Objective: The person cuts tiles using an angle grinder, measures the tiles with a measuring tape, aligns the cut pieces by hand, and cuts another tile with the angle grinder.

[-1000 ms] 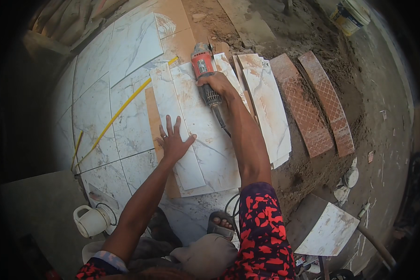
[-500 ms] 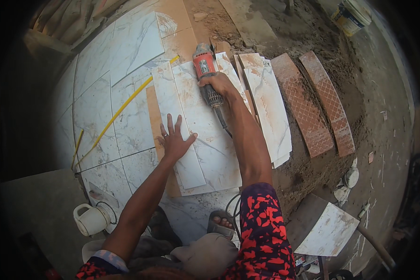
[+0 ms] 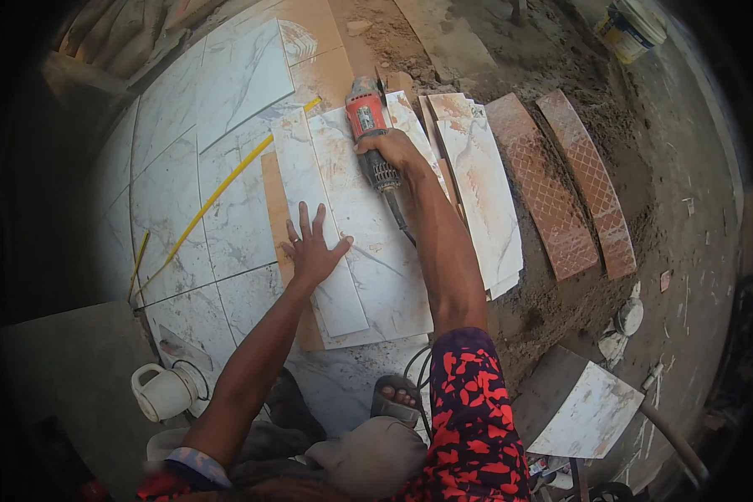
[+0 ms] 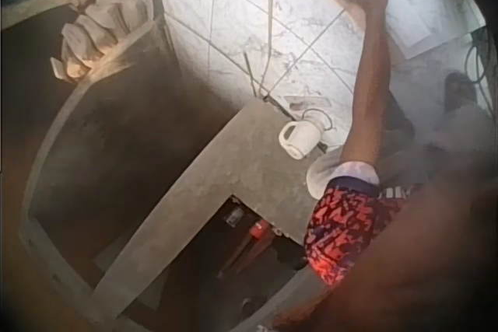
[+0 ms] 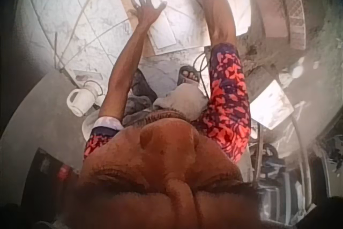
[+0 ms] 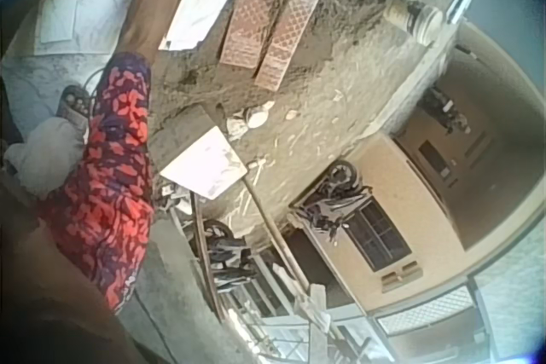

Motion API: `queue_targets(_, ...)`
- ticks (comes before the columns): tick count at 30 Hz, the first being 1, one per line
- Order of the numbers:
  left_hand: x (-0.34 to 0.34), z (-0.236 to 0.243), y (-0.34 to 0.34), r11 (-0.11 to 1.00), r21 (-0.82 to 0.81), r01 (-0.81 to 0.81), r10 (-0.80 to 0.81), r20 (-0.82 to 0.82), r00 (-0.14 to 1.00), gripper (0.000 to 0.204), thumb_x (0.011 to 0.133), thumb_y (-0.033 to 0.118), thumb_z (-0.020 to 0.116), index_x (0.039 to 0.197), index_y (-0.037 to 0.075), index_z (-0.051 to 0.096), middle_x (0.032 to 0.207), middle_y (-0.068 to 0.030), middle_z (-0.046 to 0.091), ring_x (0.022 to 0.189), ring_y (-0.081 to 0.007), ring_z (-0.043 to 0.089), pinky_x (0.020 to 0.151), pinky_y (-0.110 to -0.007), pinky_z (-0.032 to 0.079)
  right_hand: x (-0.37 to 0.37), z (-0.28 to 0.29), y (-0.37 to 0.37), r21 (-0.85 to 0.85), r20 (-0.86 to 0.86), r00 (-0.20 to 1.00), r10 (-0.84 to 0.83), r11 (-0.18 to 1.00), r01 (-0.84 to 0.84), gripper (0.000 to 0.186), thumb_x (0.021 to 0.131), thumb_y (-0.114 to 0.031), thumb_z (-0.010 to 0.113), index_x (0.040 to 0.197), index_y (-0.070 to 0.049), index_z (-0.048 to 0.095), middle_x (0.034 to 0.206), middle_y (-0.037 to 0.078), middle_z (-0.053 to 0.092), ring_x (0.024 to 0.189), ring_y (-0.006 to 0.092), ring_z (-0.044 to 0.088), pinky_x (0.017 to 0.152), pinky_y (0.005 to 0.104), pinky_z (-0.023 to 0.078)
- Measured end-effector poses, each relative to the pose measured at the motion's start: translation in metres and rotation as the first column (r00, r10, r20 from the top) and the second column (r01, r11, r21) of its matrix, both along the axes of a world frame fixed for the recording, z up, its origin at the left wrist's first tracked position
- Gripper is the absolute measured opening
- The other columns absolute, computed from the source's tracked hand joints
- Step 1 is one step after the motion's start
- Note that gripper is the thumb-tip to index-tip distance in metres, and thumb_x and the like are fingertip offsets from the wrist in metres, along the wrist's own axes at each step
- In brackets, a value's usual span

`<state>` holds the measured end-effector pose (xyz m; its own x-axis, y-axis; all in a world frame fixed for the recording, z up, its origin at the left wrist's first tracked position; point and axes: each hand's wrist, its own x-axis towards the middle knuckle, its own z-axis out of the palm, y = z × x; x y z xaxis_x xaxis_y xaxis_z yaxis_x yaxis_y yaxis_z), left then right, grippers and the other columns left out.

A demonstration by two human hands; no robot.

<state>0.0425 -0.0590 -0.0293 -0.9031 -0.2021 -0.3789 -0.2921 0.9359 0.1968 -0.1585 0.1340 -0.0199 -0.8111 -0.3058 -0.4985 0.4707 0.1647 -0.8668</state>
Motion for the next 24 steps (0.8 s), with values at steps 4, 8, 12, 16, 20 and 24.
queue_targets(4, 0.001, -0.002, -0.003, 1.0, -0.008, 0.003, -0.003, -0.009, 1.0, 0.098, 0.079, 0.063, 0.065, 0.156, 0.026, 0.017, 0.164, -0.007, -0.004, 0.145, -0.0515, -0.002, 0.104, -0.079, 0.011, 0.004, 0.006, -0.002, -0.013, 0.009, 1.0, 0.0, 1.0, 0.0, 0.048, 0.06, -0.028, 0.077, 0.095, 0.004, 0.068, 0.079, 0.012, 0.069, 0.062, 0.0208, 0.064, 0.058, 0.0325, 0.049)
queue_targets(8, 0.001, -0.001, -0.001, 1.0, -0.002, 0.004, -0.004, -0.016, 1.0, 0.098, 0.079, 0.063, 0.065, 0.156, 0.026, 0.018, 0.164, -0.0072, -0.004, 0.145, -0.0518, -0.002, 0.104, -0.079, 0.011, 0.008, 0.004, 0.001, -0.003, -0.007, 1.0, -0.009, 1.0, 0.009, 0.048, 0.06, -0.028, 0.077, 0.095, 0.004, 0.068, 0.08, 0.012, 0.069, 0.063, 0.0209, 0.064, 0.059, 0.0327, 0.049)
queue_targets(12, 0.001, -0.001, 0.0, 1.0, 0.015, -0.002, 0.003, -0.032, 0.999, 0.097, 0.078, 0.063, 0.065, 0.156, 0.026, 0.02, 0.164, -0.0074, -0.003, 0.144, -0.0529, 0.0, 0.104, -0.08, 0.01, 0.01, 0.004, 0.002, 0.014, -0.027, 1.0, -0.004, 1.0, 0.004, 0.048, 0.06, -0.028, 0.077, 0.095, 0.004, 0.068, 0.08, 0.012, 0.069, 0.064, 0.0208, 0.064, 0.059, 0.0328, 0.049)
queue_targets(16, 0.001, -0.001, -0.002, 0.999, 0.033, -0.007, 0.009, -0.05, 0.999, 0.096, 0.078, 0.062, 0.066, 0.156, 0.026, 0.022, 0.165, -0.0075, -0.002, 0.145, -0.0532, 0.0, 0.104, -0.08, 0.008, 0.009, 0.009, 0.001, -0.005, 0.007, 1.0, 0.005, 1.0, -0.005, 0.047, 0.061, -0.028, 0.077, 0.094, 0.004, 0.068, 0.079, 0.012, 0.069, 0.062, 0.0204, 0.064, 0.059, 0.0324, 0.05)
queue_targets(20, -0.001, 0.001, 0.001, 1.0, 0.029, -0.013, 0.013, -0.023, 1.0, 0.096, 0.078, 0.062, 0.066, 0.156, 0.026, 0.022, 0.165, -0.0077, -0.002, 0.145, -0.0534, -0.001, 0.104, -0.08, 0.007, 0.008, 0.005, 0.002, -0.01, 0.015, 1.0, -0.006, 1.0, 0.006, 0.046, 0.061, -0.027, 0.077, 0.094, 0.003, 0.069, 0.079, 0.012, 0.069, 0.061, 0.0201, 0.064, 0.059, 0.0322, 0.05)
queue_targets(24, 0.0, 0.002, 0.0, 1.0, -0.006, 0.0, 0.0, 0.008, 1.0, 0.099, 0.079, 0.064, 0.065, 0.156, 0.025, 0.018, 0.164, -0.0073, -0.004, 0.144, -0.0529, -0.001, 0.105, -0.078, 0.011, 0.012, 0.002, 0.004, -0.012, -0.018, 1.0, 0.006, 1.0, -0.006, 0.044, 0.063, -0.028, 0.077, 0.094, 0.002, 0.067, 0.077, 0.011, 0.068, 0.06, 0.0188, 0.064, 0.058, 0.0311, 0.05)
